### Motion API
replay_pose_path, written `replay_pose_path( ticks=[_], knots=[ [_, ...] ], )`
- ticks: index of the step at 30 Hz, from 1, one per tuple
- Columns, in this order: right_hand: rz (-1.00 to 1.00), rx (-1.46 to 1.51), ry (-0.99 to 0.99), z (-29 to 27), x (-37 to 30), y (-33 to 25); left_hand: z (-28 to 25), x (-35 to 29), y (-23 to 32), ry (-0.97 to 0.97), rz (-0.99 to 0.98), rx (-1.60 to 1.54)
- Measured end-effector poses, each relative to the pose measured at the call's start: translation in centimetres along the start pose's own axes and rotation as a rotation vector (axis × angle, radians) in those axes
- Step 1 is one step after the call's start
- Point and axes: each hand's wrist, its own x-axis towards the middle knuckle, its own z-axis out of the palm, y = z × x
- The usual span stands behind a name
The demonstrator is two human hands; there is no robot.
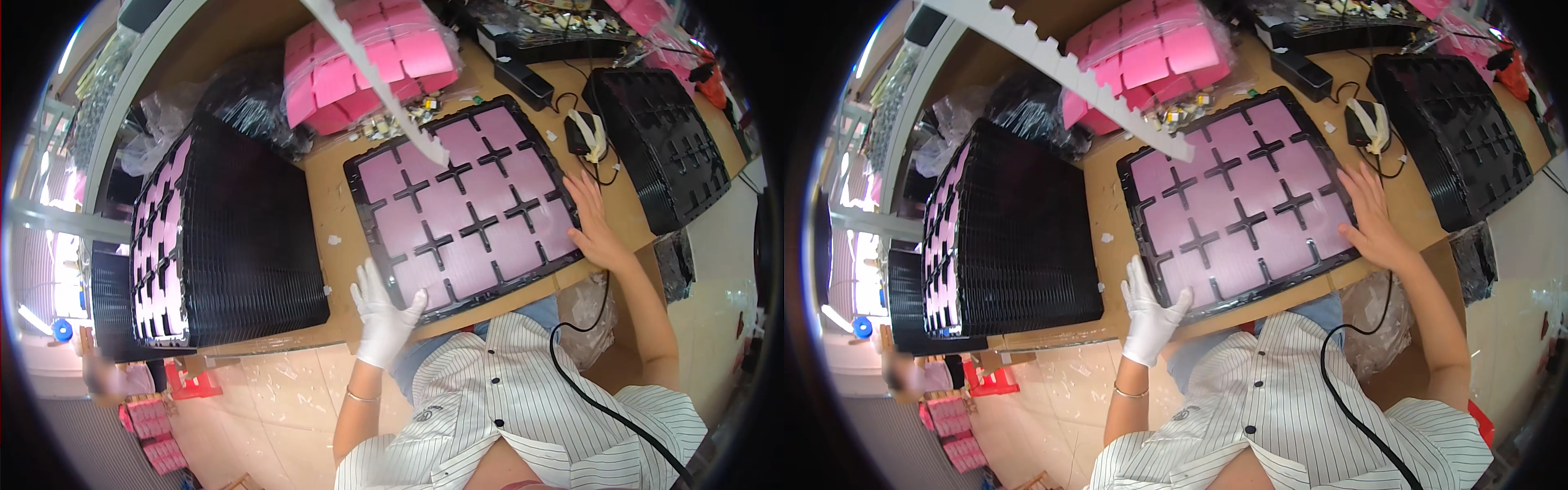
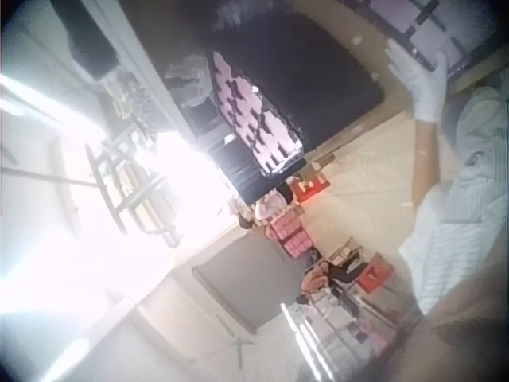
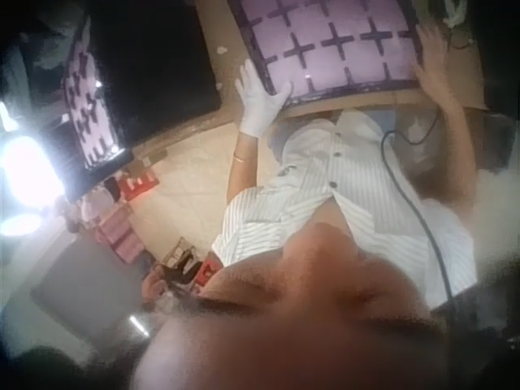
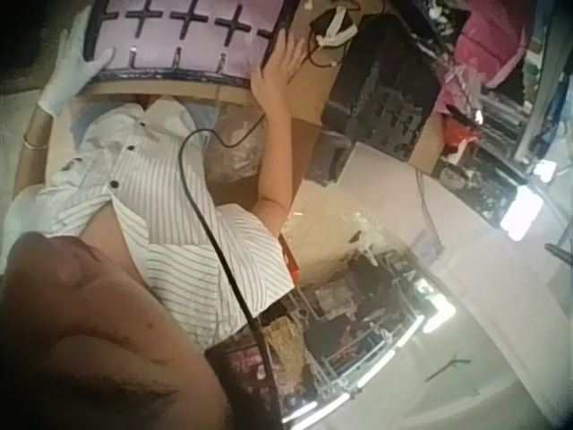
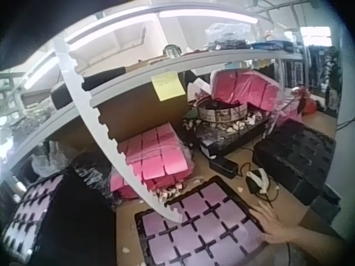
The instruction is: The person assembles toy components by hand, taking pink plastic parts and white strips from a plastic tray and joining them together.
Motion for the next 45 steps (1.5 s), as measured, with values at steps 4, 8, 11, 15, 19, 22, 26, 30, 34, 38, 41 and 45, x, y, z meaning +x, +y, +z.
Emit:
replay_pose_path(
  ticks=[4, 8, 11, 15, 19, 22, 26, 30, 34, 38, 41, 45],
  knots=[
    [0.027, 0.067, 0.070, 0.5, -0.6, -1.4, -0.8, 1.5, 2.5, 0.026, 0.083, 0.246],
    [0.077, 0.074, 0.067, 0.9, -0.5, -1.5, -3.3, 1.7, 3.1, -0.125, 0.158, 0.344],
    [0.116, 0.131, 0.141, 1.7, -1.2, -0.4, -3.3, -0.5, 1.6, -0.104, 0.018, 0.062],
    [0.142, 0.326, 0.153, 2.3, -1.3, 0.4, -2.7, -1.7, 0.8, -0.189, -0.267, -0.618],
    [0.135, 0.427, 0.152, 2.2, -1.2, 0.3, -4.0, -1.3, 3.4, 0.019, -0.448, -1.369],
    [0.138, 0.551, 0.152, 2.8, -0.6, 0.0, -6.2, -1.0, 5.9, 0.015, -0.506, -0.854],
    [0.159, 0.644, 0.181, 2.6, -1.5, 1.2, -12.0, -2.3, 8.2, 0.220, -0.347, -0.591],
    [0.189, 0.716, 0.224, 3.3, -2.0, 1.8, -22.6, -4.7, 6.6, 0.621, -0.219, -0.364],
    [0.190, 0.614, 0.226, 3.4, -1.9, 1.3, -33.4, -3.9, -1.3, 0.810, -0.309, -0.447],
    [0.173, 0.589, 0.236, 3.5, -1.2, 0.1, -42.9, -6.1, -16.0, 0.824, -0.428, -0.650],
    [0.202, 0.564, 0.250, 3.6, -1.2, 0.6, -44.5, -4.8, -20.6, 0.740, -0.534, -0.638],
    [0.243, 0.547, 0.270, 3.7, -1.8, 1.1, -45.5, -2.6, -26.1, 0.622, -0.581, -0.531]
  ],
)
